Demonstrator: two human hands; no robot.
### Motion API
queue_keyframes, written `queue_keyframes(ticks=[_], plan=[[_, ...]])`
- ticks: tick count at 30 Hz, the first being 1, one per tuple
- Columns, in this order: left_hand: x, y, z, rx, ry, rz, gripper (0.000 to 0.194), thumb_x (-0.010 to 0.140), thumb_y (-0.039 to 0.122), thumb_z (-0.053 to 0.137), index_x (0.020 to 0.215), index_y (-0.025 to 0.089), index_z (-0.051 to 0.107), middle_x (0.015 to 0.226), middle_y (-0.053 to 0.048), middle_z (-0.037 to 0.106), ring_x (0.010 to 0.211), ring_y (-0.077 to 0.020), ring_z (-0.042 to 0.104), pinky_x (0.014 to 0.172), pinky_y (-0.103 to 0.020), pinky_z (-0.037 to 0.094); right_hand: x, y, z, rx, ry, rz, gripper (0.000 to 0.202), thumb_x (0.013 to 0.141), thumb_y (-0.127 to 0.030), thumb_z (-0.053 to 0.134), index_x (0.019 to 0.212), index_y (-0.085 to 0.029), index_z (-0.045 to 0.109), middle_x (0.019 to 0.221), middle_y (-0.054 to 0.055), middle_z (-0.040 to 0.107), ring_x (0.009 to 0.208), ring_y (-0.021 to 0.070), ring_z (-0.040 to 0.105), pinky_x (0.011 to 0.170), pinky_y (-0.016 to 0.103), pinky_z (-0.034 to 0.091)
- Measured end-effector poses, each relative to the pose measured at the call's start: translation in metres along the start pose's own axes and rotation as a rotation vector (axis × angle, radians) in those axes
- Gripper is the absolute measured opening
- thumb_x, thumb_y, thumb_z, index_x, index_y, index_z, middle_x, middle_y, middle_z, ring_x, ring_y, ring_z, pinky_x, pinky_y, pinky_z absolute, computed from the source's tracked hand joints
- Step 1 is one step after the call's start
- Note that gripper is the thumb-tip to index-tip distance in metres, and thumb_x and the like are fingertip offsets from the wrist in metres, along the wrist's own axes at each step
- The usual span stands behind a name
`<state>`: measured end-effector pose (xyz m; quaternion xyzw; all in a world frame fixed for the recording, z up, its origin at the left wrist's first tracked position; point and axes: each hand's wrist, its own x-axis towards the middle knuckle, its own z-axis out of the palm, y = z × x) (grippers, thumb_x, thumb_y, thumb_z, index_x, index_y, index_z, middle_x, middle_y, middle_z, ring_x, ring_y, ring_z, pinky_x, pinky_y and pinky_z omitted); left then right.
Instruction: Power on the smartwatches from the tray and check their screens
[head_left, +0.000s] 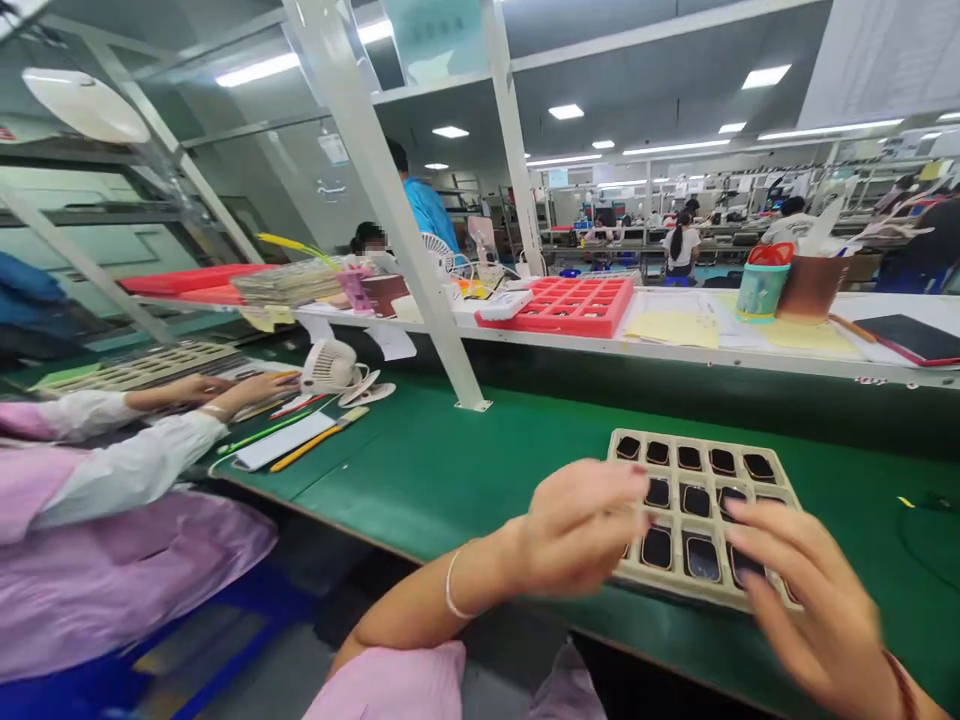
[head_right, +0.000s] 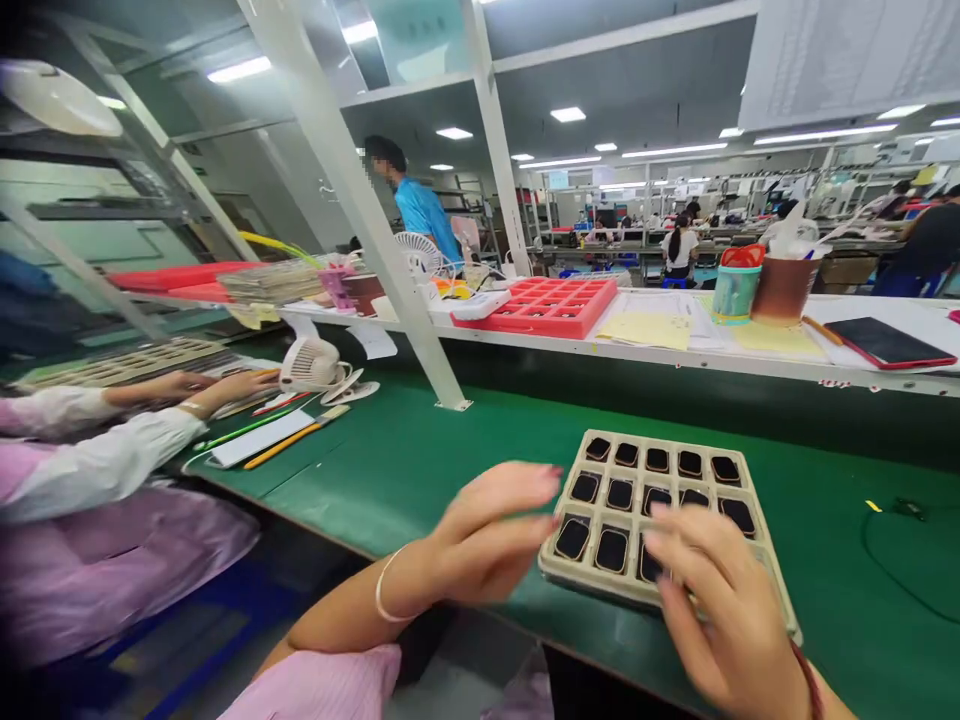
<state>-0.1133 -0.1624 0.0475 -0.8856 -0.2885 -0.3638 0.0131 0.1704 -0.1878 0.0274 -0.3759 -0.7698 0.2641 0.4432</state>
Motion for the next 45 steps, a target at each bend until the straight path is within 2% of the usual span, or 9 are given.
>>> queue_keyframes(ticks=[5,10,15,18,23,26,29,36,45], plan=[[0.017,-0.043,0.043,0.032,-0.373,-0.229,0.016,0.079,0.024,0.059,0.093,0.018,0.062,0.135,-0.013,0.050,0.131,-0.0284,0.041,0.108,-0.047,0.036,0.032,0.045,0.050,-0.534,-0.219,-0.064,0.014,0.081,-0.023,0.060,0.093,-0.020,0.066,0.129,0.017,0.056,0.123,0.0390,0.045,0.098,0.060,0.039],[-0.008,-0.047,0.049,-0.133,-0.505,-0.337,0.035,0.071,0.033,0.070,0.101,0.020,0.060,0.145,-0.013,0.038,0.137,-0.0297,0.030,0.110,-0.048,0.029,0.038,0.056,0.066,-0.505,-0.272,-0.065,0.011,0.074,-0.022,0.065,0.084,-0.019,0.061,0.128,0.017,0.056,0.127,0.0391,0.040,0.100,0.058,0.036],[-0.007,-0.041,0.039,-0.277,-0.480,-0.392,0.025,0.068,0.025,0.071,0.088,0.018,0.056,0.145,-0.014,0.039,0.139,-0.0295,0.026,0.110,-0.047,0.028,0.048,0.045,0.044,-0.027,-0.437,0.090,0.016,0.074,-0.008,0.053,0.075,-0.023,0.047,0.111,0.009,0.065,0.109,0.0261,0.057,0.088,0.041,0.048],[0.003,-0.041,0.045,-0.496,-0.435,-0.381,0.018,0.070,0.019,0.066,0.077,0.017,0.050,0.130,-0.012,0.054,0.129,-0.0260,0.042,0.103,-0.041,0.037,0.063,0.055,0.026,0.280,-0.417,0.302,0.014,0.077,-0.012,0.053,0.078,-0.023,0.044,0.091,0.005,0.069,0.081,0.0192,0.065,0.071,0.033,0.052],[0.036,-0.055,0.092,-0.933,-0.291,-0.681,0.017,0.083,0.027,0.051,0.095,0.018,0.045,0.075,-0.003,0.066,0.064,-0.0148,0.065,0.060,-0.027,0.049,0.089,0.089,0.003,0.506,-0.218,0.579,0.025,0.075,-0.033,0.066,0.092,-0.019,0.055,0.079,0.005,0.070,0.051,0.0106,0.056,0.047,0.023,0.047],[0.052,-0.067,0.115,-0.958,-0.219,-0.708,0.033,0.079,0.026,0.057,0.108,0.015,0.047,0.073,-0.001,0.062,0.060,-0.0115,0.062,0.058,-0.023,0.046,0.090,0.105,-0.005,0.609,-0.104,0.642,0.034,0.072,-0.038,0.071,0.096,-0.018,0.060,0.088,0.008,0.071,0.053,0.0108,0.056,0.046,0.023,0.048],[0.050,-0.070,0.104,-0.830,-0.267,-0.621,0.029,0.082,0.027,0.053,0.108,0.013,0.055,0.085,-0.007,0.065,0.074,-0.0137,0.063,0.066,-0.025,0.048,0.080,0.113,-0.010,0.694,-0.091,0.648,0.039,0.076,-0.036,0.069,0.110,-0.021,0.060,0.103,0.010,0.069,0.065,0.0143,0.061,0.055,0.027,0.054],[0.017,-0.048,0.037,-0.128,-0.499,-0.369,0.033,0.076,0.034,0.064,0.106,0.022,0.062,0.112,-0.007,0.061,0.103,-0.0235,0.055,0.089,-0.036,0.044,0.081,0.116,-0.014,0.814,-0.158,0.635,0.041,0.084,-0.032,0.062,0.124,-0.028,0.056,0.121,0.008,0.062,0.082,0.0177,0.063,0.069,0.030,0.057],[0.011,-0.051,0.047,-0.013,-0.559,-0.348,0.030,0.076,0.045,0.064,0.093,0.021,0.062,0.140,-0.010,0.046,0.130,-0.0283,0.040,0.104,-0.044,0.033,0.092,0.118,-0.015,0.860,-0.295,0.654,0.040,0.080,-0.035,0.069,0.119,-0.027,0.062,0.100,0.005,0.066,0.070,0.0140,0.060,0.062,0.026,0.055]])
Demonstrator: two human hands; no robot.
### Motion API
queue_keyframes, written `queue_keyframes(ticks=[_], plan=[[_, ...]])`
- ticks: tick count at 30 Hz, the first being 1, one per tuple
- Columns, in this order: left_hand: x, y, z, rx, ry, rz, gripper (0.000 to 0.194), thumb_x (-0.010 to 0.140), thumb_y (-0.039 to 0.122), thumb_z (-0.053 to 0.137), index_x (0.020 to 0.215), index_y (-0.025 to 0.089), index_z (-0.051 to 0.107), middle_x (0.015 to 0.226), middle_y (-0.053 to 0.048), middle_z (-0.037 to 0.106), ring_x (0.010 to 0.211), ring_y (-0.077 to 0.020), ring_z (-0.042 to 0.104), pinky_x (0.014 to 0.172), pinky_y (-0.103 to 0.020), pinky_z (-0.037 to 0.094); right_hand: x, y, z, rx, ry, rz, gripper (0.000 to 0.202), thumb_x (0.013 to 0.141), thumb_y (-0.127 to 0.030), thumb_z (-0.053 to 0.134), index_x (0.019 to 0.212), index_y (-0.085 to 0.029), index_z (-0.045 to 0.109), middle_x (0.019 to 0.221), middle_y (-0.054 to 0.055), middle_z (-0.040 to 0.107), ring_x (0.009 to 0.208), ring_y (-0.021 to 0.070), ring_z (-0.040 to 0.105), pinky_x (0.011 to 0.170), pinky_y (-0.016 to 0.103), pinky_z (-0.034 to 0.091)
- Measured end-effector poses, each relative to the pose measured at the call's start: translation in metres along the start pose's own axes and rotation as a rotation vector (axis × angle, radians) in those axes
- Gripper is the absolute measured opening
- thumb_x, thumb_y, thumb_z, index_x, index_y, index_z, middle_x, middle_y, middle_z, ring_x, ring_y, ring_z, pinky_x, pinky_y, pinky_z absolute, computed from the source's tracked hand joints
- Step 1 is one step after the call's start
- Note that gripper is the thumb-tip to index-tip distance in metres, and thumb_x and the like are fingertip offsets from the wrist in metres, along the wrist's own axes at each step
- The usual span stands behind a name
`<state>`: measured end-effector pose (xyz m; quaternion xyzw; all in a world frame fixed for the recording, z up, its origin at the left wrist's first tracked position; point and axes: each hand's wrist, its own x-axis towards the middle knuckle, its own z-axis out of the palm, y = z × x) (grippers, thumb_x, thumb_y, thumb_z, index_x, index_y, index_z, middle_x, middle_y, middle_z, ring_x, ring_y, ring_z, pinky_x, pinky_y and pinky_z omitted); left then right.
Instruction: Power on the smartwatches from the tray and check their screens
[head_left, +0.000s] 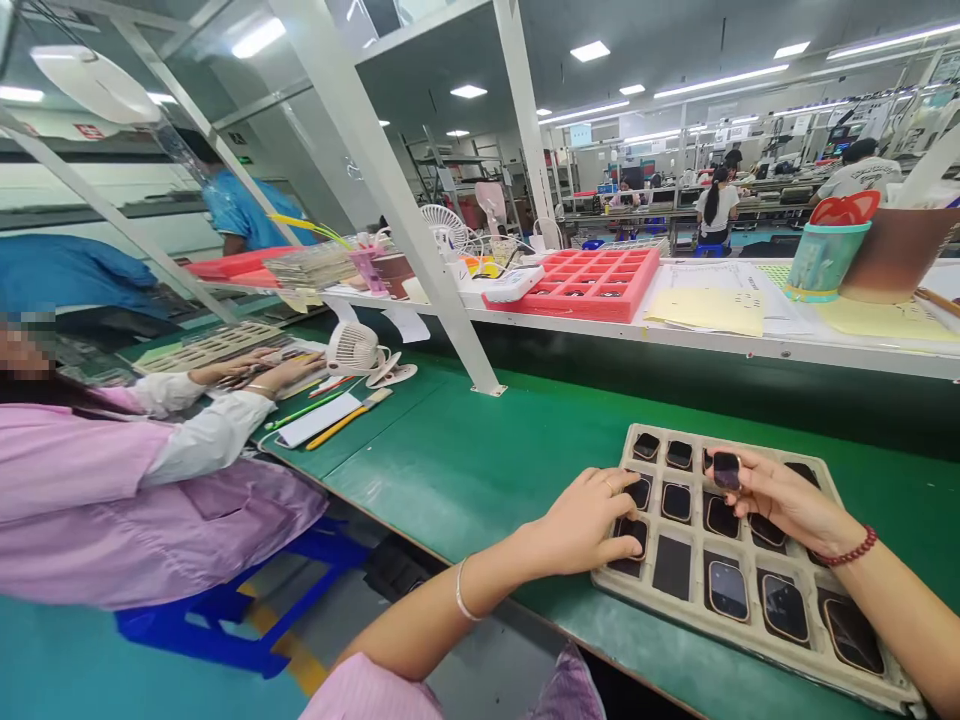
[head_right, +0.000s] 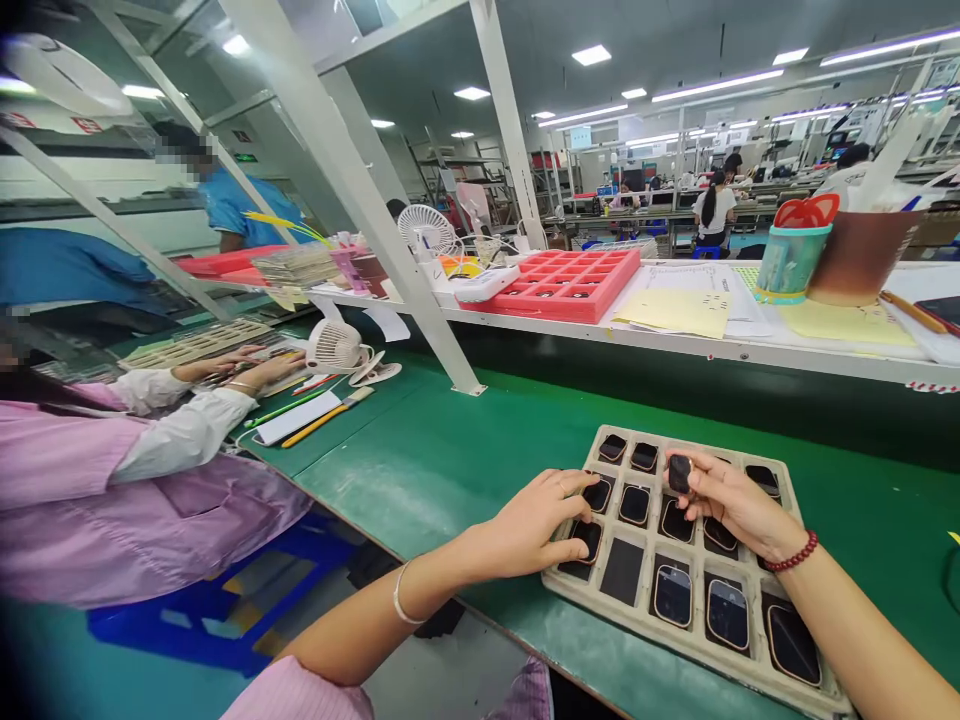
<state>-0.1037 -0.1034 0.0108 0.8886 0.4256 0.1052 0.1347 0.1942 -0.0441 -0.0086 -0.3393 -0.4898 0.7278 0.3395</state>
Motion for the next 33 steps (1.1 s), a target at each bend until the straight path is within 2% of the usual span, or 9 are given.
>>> queue_keyframes(ticks=[3,9,12,14,18,22,26,29,33], plan=[[-0.002,-0.002,0.001,0.000,-0.006,-0.040,0.025,0.075,0.041,0.067,0.086,0.020,0.061,0.136,-0.008,0.050,0.128,-0.0265,0.042,0.104,-0.043,0.033,-0.007,0.004,0.000,-0.045,0.020,0.004,0.042,0.079,-0.038,0.070,0.118,-0.027,0.061,0.103,0.005,0.065,0.060,0.0101,0.055,0.056,0.024,0.051],[-0.009,0.010,0.008,0.108,0.052,-0.136,0.036,0.072,0.048,0.066,0.093,0.019,0.061,0.144,-0.011,0.041,0.134,-0.0339,0.033,0.109,-0.056,0.019,-0.011,0.002,0.004,-0.082,0.002,-0.027,0.047,0.081,-0.041,0.069,0.123,-0.025,0.056,0.096,0.003,0.061,0.060,0.0091,0.051,0.056,0.024,0.049],[-0.008,0.014,0.009,0.058,0.050,-0.173,0.039,0.065,0.045,0.073,0.089,0.018,0.060,0.143,-0.013,0.041,0.134,-0.0337,0.032,0.108,-0.052,0.026,-0.010,0.003,0.005,-0.087,-0.014,-0.016,0.048,0.081,-0.041,0.068,0.124,-0.025,0.055,0.096,0.004,0.060,0.063,0.0103,0.053,0.059,0.025,0.049],[-0.008,0.016,0.008,-0.028,0.061,-0.169,0.037,0.060,0.037,0.077,0.086,0.017,0.058,0.141,-0.013,0.044,0.133,-0.0322,0.034,0.106,-0.047,0.032,-0.010,0.005,0.005,-0.100,-0.029,-0.009,0.048,0.081,-0.042,0.068,0.125,-0.025,0.054,0.099,0.004,0.059,0.065,0.0106,0.054,0.060,0.026,0.050],[-0.003,0.024,0.004,-0.270,0.096,-0.030,0.016,0.069,0.018,0.064,0.084,0.018,0.056,0.117,-0.009,0.061,0.113,-0.0228,0.053,0.096,-0.036,0.041,-0.011,0.008,0.005,-0.104,-0.067,-0.005,0.046,0.081,-0.041,0.069,0.123,-0.024,0.056,0.095,0.003,0.058,0.064,0.0097,0.056,0.059,0.024,0.050],[0.035,0.028,0.000,-0.704,0.073,-0.043,0.012,0.077,0.019,0.055,0.089,0.016,0.057,0.088,-0.005,0.068,0.079,-0.0148,0.063,0.074,-0.027,0.047,-0.010,0.009,0.004,-0.072,-0.078,0.016,0.045,0.081,-0.039,0.070,0.122,-0.024,0.057,0.091,0.002,0.060,0.064,0.0094,0.059,0.059,0.022,0.052],[0.098,0.017,0.012,-1.212,0.062,-0.150,0.027,0.073,0.023,0.062,0.097,0.011,0.060,0.090,-0.007,0.067,0.047,-0.0057,0.052,0.049,-0.020,0.039,-0.008,0.009,0.003,0.001,-0.025,-0.027,0.042,0.082,-0.036,0.069,0.121,-0.025,0.058,0.083,0.001,0.061,0.064,0.0098,0.060,0.058,0.021,0.053],[0.129,0.006,0.027,-1.552,0.040,-0.213,0.048,0.075,0.033,0.064,0.118,0.012,0.055,0.102,-0.013,0.066,0.053,-0.0083,0.058,0.048,-0.020,0.037,-0.007,0.008,0.001,0.066,0.047,-0.088,0.037,0.084,-0.035,0.067,0.119,-0.025,0.060,0.075,0.000,0.060,0.062,0.0090,0.059,0.056,0.019,0.053],[0.136,-0.006,0.039,-1.723,-0.034,-0.151,0.060,0.072,0.038,0.071,0.123,0.013,0.054,0.113,-0.017,0.063,0.068,-0.0144,0.065,0.053,-0.021,0.042,-0.005,0.005,-0.001,0.138,0.106,-0.129,0.032,0.084,-0.033,0.067,0.115,-0.024,0.063,0.087,0.002,0.064,0.062,0.0078,0.058,0.056,0.018,0.053]])
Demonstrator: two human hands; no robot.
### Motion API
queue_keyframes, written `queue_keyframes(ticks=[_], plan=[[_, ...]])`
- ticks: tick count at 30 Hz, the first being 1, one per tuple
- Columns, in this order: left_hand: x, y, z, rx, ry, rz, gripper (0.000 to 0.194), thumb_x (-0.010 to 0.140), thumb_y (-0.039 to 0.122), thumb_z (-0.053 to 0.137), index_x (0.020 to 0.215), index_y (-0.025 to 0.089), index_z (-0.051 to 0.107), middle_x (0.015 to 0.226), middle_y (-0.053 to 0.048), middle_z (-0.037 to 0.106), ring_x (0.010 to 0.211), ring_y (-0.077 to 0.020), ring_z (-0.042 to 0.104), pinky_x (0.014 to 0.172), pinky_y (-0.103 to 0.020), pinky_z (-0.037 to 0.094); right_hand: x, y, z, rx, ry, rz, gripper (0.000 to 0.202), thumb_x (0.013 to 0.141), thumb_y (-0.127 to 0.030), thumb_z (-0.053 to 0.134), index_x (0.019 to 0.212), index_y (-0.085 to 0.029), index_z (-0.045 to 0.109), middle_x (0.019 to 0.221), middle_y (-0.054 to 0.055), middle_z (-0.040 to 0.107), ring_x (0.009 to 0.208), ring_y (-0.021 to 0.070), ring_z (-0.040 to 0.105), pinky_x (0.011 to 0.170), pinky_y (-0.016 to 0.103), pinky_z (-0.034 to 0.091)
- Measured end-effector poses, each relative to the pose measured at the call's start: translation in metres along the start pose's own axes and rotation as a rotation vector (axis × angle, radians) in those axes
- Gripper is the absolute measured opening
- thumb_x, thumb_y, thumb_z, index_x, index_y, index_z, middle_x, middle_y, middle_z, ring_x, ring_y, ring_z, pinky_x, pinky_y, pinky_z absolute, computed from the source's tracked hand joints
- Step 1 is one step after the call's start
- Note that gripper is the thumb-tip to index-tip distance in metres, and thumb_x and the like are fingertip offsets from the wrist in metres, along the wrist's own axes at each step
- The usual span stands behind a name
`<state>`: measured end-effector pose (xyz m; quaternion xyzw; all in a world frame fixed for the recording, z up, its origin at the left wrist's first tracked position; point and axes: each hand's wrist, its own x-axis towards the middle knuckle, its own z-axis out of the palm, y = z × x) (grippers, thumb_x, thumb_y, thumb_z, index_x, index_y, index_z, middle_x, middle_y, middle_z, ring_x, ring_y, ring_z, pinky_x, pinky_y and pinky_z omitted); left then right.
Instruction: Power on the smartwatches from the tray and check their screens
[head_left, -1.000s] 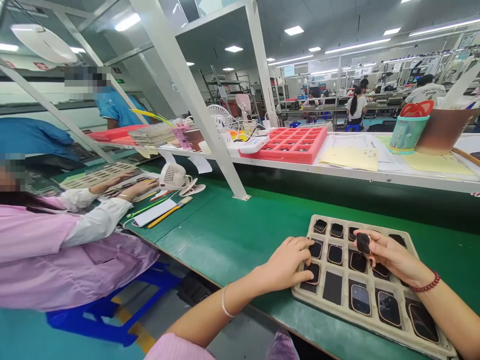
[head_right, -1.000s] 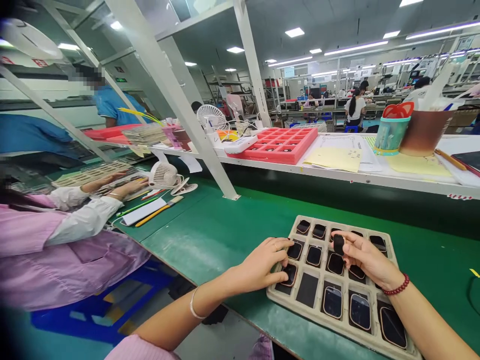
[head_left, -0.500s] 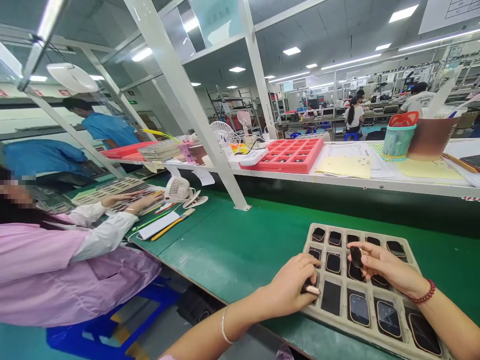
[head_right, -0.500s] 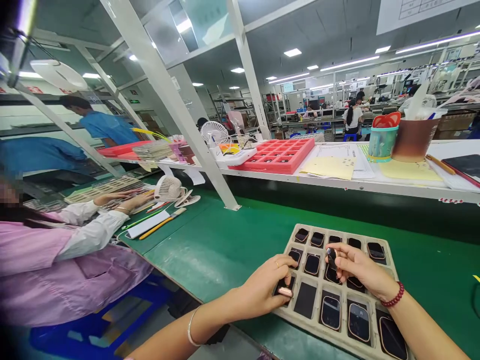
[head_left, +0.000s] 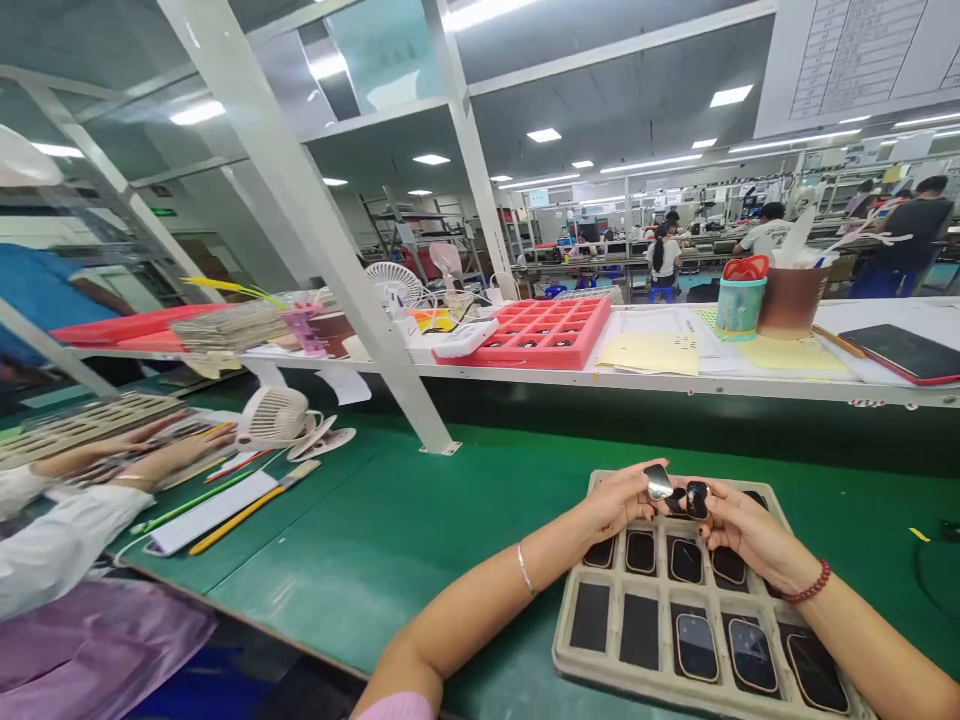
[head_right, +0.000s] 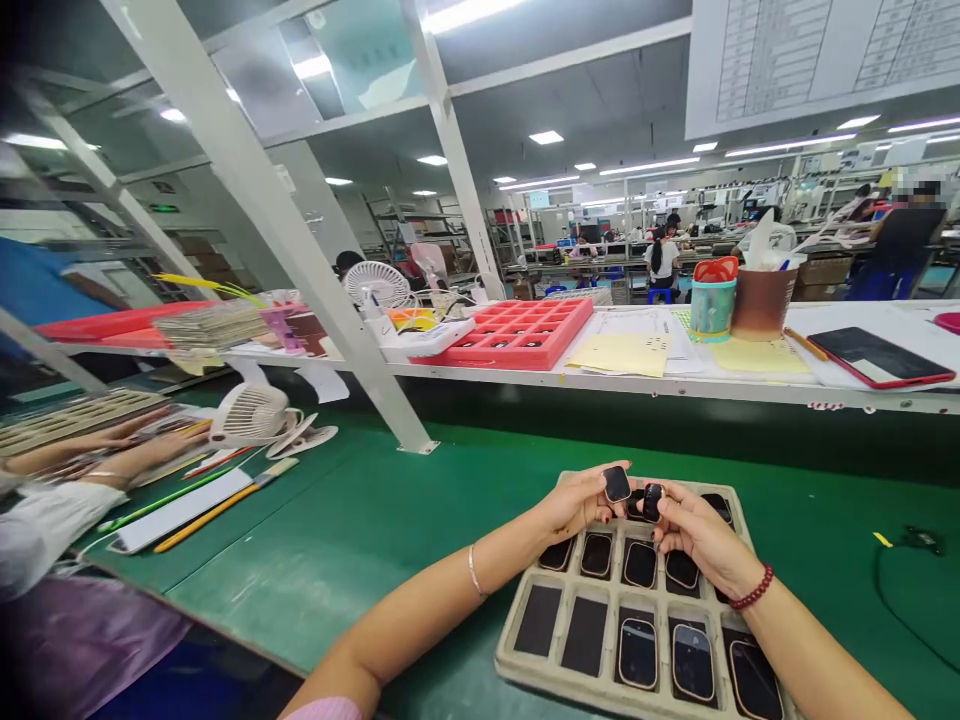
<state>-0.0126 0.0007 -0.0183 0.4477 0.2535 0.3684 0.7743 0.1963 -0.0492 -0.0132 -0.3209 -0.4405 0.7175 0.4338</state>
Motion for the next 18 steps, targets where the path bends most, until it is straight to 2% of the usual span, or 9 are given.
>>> queue_keyframes(ticks=[2,5,9,14,18], plan=[[-0.0038,-0.0013,-0.0041,0.020,-0.036,-0.008,0.060,0.070,0.040,0.073,0.121,0.013,0.057,0.112,-0.015,0.063,0.066,-0.0137,0.065,0.052,-0.021,0.041,0.0005,-0.0010,0.0004,0.015,0.017,0.000,0.033,0.084,-0.032,0.068,0.115,-0.024,0.063,0.091,0.003,0.064,0.063,0.0085,0.059,0.056,0.018,0.053],[-0.0080,-0.0014,-0.0073,0.040,-0.035,-0.023,0.061,0.067,0.043,0.076,0.118,0.013,0.059,0.096,-0.011,0.066,0.056,-0.0101,0.061,0.049,-0.019,0.039,0.0006,-0.0019,0.0017,0.007,0.024,0.015,0.035,0.083,-0.032,0.068,0.117,-0.023,0.062,0.090,0.004,0.064,0.064,0.0094,0.060,0.057,0.019,0.053],[-0.0089,-0.0026,-0.0078,0.083,-0.062,-0.032,0.069,0.064,0.046,0.077,0.123,0.016,0.054,0.089,-0.007,0.067,0.052,-0.0087,0.060,0.049,-0.019,0.040,0.0007,-0.0016,0.0033,-0.068,0.008,0.016,0.038,0.082,-0.033,0.070,0.118,-0.023,0.061,0.093,0.004,0.064,0.064,0.0091,0.059,0.056,0.019,0.053],[-0.0095,-0.0063,-0.0038,0.165,-0.040,0.002,0.058,0.076,0.048,0.065,0.122,0.015,0.052,0.098,-0.011,0.065,0.068,-0.0147,0.065,0.055,-0.022,0.046,0.0015,0.0018,0.0008,-0.194,0.059,0.006,0.041,0.083,-0.037,0.066,0.121,-0.024,0.058,0.101,0.006,0.063,0.073,0.0137,0.063,0.064,0.026,0.055],[-0.0103,-0.0108,0.0004,0.277,0.016,0.073,0.048,0.081,0.035,0.060,0.124,0.016,0.051,0.108,-0.011,0.061,0.083,-0.0166,0.064,0.061,-0.023,0.049,0.0015,0.0042,-0.0017,-0.285,0.088,0.016,0.042,0.086,-0.036,0.060,0.126,-0.023,0.055,0.100,0.006,0.065,0.083,0.0176,0.065,0.072,0.031,0.055]])
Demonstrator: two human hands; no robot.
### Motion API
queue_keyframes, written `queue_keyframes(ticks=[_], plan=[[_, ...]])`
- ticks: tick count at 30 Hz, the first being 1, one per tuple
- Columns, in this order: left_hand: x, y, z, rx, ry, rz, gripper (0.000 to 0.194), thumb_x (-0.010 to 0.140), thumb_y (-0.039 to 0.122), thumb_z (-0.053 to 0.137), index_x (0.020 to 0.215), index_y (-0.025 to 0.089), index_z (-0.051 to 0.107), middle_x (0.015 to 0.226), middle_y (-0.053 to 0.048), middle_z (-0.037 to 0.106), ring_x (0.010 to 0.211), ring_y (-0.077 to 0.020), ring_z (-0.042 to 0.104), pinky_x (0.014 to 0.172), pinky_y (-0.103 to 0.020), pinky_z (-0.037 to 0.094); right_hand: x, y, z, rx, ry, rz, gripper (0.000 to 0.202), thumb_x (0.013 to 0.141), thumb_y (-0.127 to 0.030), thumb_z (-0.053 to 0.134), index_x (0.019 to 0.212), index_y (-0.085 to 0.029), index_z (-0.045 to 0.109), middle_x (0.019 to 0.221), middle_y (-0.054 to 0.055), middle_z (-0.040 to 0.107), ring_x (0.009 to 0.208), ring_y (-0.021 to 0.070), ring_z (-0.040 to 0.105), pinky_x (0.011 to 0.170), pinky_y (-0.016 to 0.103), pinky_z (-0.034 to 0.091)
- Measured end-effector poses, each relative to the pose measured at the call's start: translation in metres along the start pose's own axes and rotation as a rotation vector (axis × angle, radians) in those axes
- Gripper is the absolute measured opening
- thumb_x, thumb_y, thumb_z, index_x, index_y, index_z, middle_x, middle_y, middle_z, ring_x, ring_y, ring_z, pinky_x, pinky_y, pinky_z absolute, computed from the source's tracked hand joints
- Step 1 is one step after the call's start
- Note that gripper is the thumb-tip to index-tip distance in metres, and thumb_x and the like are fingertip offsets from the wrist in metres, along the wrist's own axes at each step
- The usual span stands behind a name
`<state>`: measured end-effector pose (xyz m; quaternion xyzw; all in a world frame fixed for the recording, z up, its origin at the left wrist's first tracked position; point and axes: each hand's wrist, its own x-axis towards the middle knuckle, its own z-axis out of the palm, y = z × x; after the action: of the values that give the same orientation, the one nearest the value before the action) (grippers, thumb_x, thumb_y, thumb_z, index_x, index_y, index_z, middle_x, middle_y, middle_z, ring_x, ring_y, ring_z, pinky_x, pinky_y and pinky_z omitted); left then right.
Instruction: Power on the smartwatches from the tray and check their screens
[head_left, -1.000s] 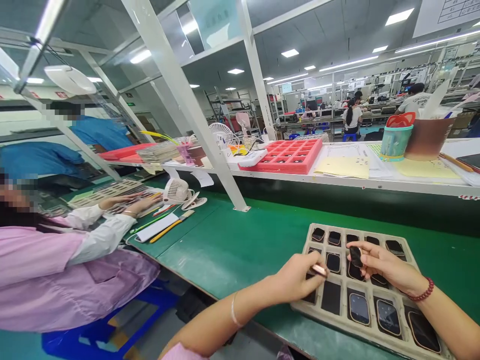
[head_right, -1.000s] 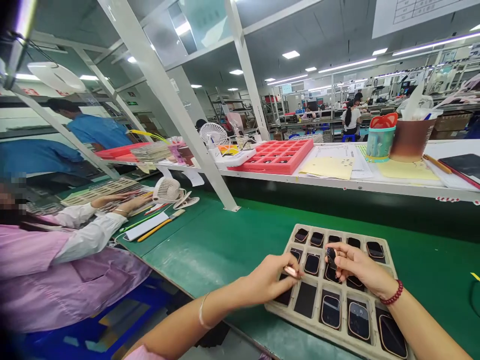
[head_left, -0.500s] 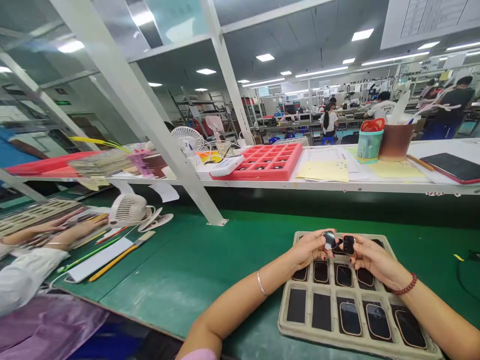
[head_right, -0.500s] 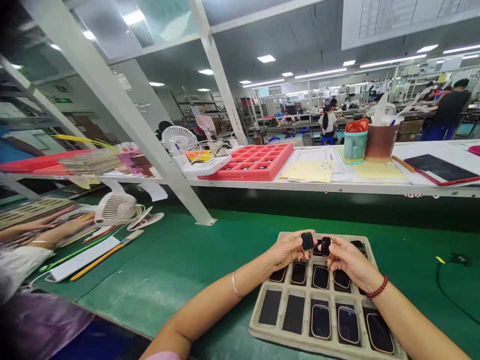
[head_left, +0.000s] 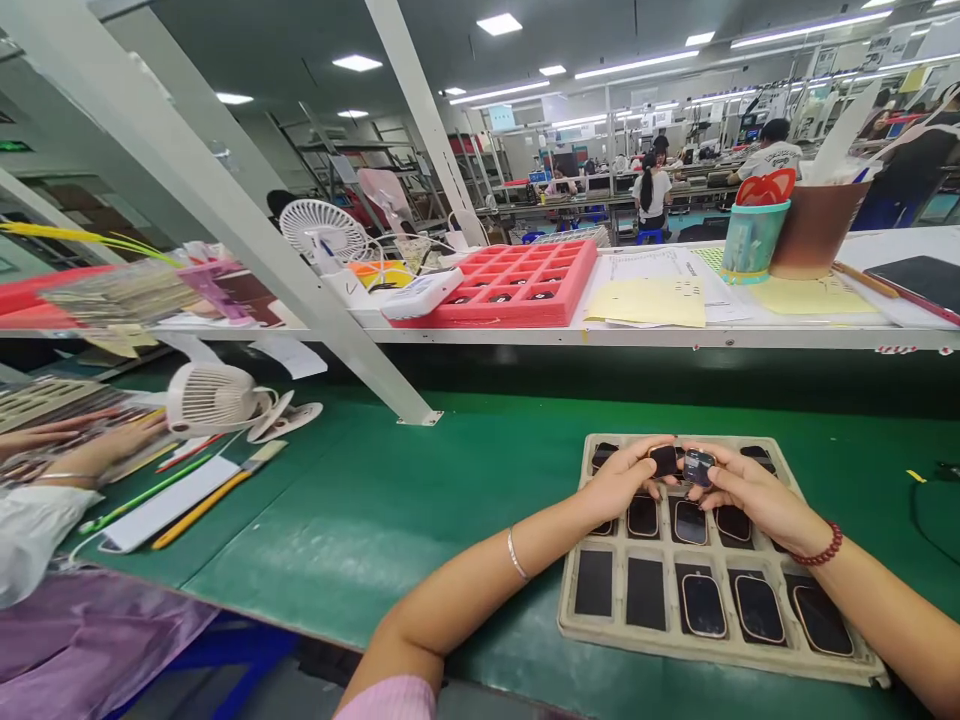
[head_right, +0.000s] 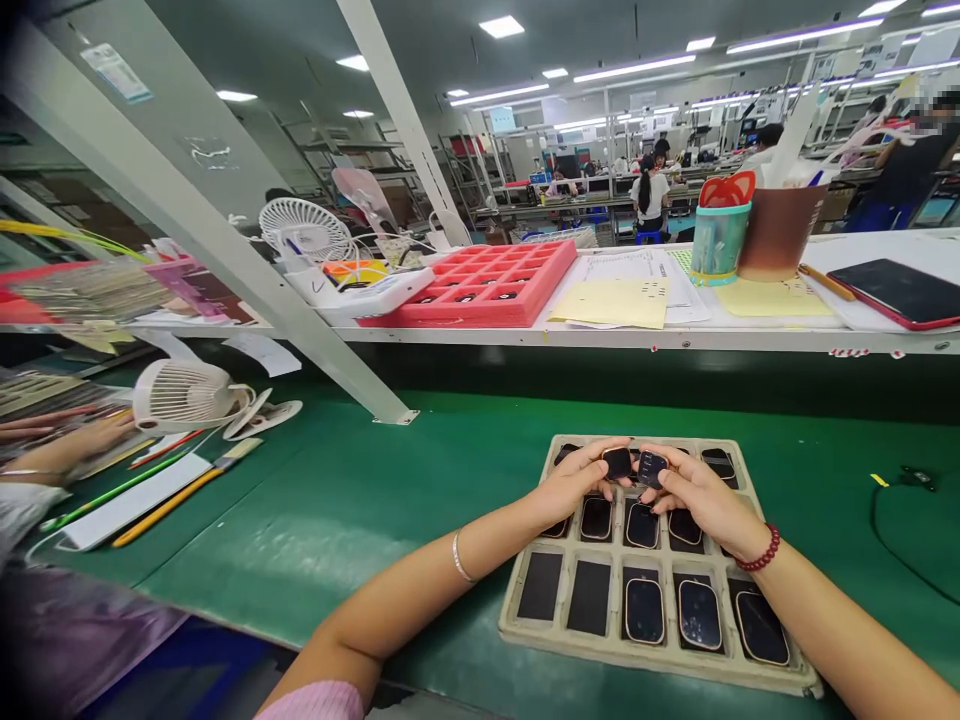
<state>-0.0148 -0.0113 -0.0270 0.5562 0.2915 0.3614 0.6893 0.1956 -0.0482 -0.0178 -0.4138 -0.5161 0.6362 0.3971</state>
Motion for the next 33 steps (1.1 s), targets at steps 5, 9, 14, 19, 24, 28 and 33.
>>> queue_keyframes(ticks=[5,9,14,19,24,28,33], plan=[[-0.003,0.000,0.004,0.108,0.023,-0.011,0.050,0.075,0.017,0.059,0.123,0.017,0.048,0.096,-0.006,0.062,0.079,-0.0152,0.064,0.060,-0.021,0.046,-0.002,-0.002,0.003,-0.173,-0.006,-0.022,0.041,0.084,-0.028,0.059,0.124,-0.021,0.054,0.078,0.003,0.067,0.070,0.0173,0.064,0.067,0.032,0.053],[-0.005,0.006,0.005,0.183,0.050,-0.029,0.037,0.080,0.026,0.056,0.114,0.014,0.054,0.094,-0.008,0.064,0.070,-0.0147,0.065,0.055,-0.021,0.043,-0.003,-0.006,0.006,-0.230,-0.032,-0.077,0.037,0.086,-0.033,0.057,0.120,-0.021,0.057,0.086,0.006,0.068,0.069,0.0177,0.064,0.060,0.030,0.052],[-0.006,0.007,0.004,0.206,0.077,-0.046,0.031,0.084,0.036,0.050,0.102,0.013,0.058,0.084,-0.007,0.066,0.058,-0.0118,0.062,0.048,-0.020,0.038,-0.004,-0.006,0.007,-0.228,-0.020,-0.096,0.034,0.088,-0.043,0.054,0.109,-0.018,0.061,0.087,0.007,0.069,0.053,0.0111,0.057,0.054,0.029,0.051],[-0.006,0.003,0.004,0.213,0.057,0.006,0.035,0.078,0.031,0.061,0.108,0.015,0.056,0.095,-0.008,0.065,0.068,-0.0134,0.064,0.056,-0.021,0.043,-0.004,-0.002,0.007,-0.258,-0.010,-0.116,0.029,0.085,-0.035,0.058,0.110,-0.020,0.057,0.094,0.007,0.068,0.062,0.0137,0.061,0.055,0.029,0.051],[-0.006,-0.003,0.004,0.203,0.052,0.034,0.033,0.077,0.026,0.062,0.107,0.014,0.056,0.092,-0.007,0.064,0.073,-0.0135,0.062,0.071,-0.029,0.051,-0.004,0.001,0.006,-0.285,-0.020,-0.112,0.027,0.086,-0.034,0.056,0.109,-0.019,0.056,0.093,0.006,0.066,0.057,0.0116,0.058,0.055,0.028,0.052],[-0.006,-0.005,0.003,0.212,0.052,0.031,0.031,0.078,0.025,0.061,0.107,0.014,0.055,0.093,-0.008,0.064,0.070,-0.0126,0.062,0.072,-0.030,0.052,-0.004,0.000,0.006,-0.290,-0.030,-0.113,0.027,0.086,-0.035,0.057,0.108,-0.019,0.057,0.092,0.006,0.065,0.057,0.0114,0.058,0.057,0.029,0.052],[-0.006,-0.006,0.001,0.254,0.045,0.042,0.031,0.080,0.026,0.060,0.108,0.014,0.056,0.091,-0.007,0.064,0.068,-0.0119,0.062,0.072,-0.029,0.052,-0.003,-0.001,0.007,-0.294,-0.022,-0.114,0.025,0.086,-0.034,0.057,0.106,-0.020,0.058,0.089,0.004,0.063,0.057,0.0114,0.058,0.055,0.028,0.052]])
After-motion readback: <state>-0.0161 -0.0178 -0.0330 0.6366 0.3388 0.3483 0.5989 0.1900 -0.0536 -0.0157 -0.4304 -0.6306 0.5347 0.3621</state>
